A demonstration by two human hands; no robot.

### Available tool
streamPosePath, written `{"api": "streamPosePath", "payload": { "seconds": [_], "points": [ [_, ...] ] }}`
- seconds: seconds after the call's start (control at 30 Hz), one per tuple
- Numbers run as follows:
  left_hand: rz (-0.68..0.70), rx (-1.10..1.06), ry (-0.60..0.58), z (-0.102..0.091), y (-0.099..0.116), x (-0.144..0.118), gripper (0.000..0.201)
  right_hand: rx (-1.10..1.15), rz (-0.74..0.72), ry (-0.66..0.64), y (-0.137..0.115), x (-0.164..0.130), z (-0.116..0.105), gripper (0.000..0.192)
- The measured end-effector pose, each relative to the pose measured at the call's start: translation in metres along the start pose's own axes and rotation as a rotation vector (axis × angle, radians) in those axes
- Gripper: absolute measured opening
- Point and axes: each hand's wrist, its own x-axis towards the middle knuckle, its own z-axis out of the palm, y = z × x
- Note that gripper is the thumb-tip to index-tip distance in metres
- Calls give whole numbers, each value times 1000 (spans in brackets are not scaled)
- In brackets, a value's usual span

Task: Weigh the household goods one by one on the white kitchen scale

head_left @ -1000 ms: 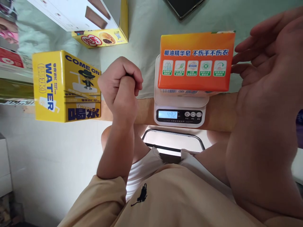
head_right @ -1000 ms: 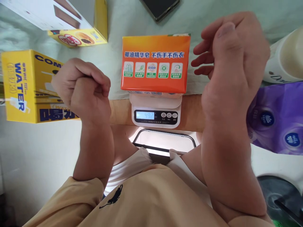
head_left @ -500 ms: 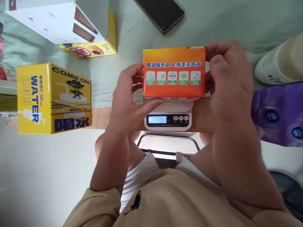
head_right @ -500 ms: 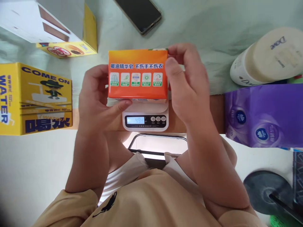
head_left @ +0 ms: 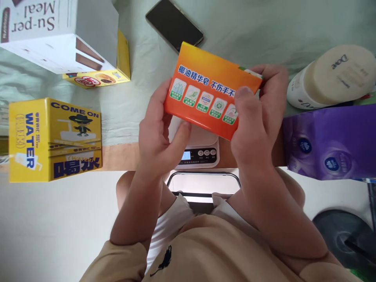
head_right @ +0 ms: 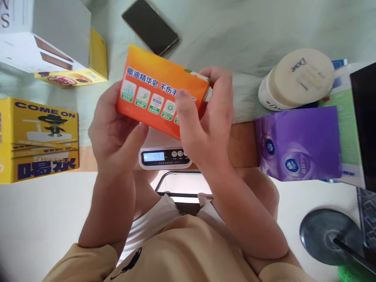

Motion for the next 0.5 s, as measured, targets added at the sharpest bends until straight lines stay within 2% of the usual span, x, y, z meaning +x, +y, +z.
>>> {"api": "streamPosePath", "payload": {
  "seconds": [0.07,0.17,0.23,0.3,0.4,0.5],
  "points": [
    [24,-126,9,17,4,14,50,-71,14,92,-6,2,-3,19],
    [28,-204,78,43,11,46,17,-193,112,114,-14,7,-11,18],
    [-32,-89,119,61,14,71,17,-255,178,83,-17,10,-16,25],
    [-75,76,155,77,14,94,24,-296,230,40,-18,12,-21,40],
    [-141,229,75,97,9,119,33,-316,338,-26,-18,12,-26,53],
    [-197,194,34,111,-2,128,26,-303,431,-72,-19,12,-28,55]
  ]
}}
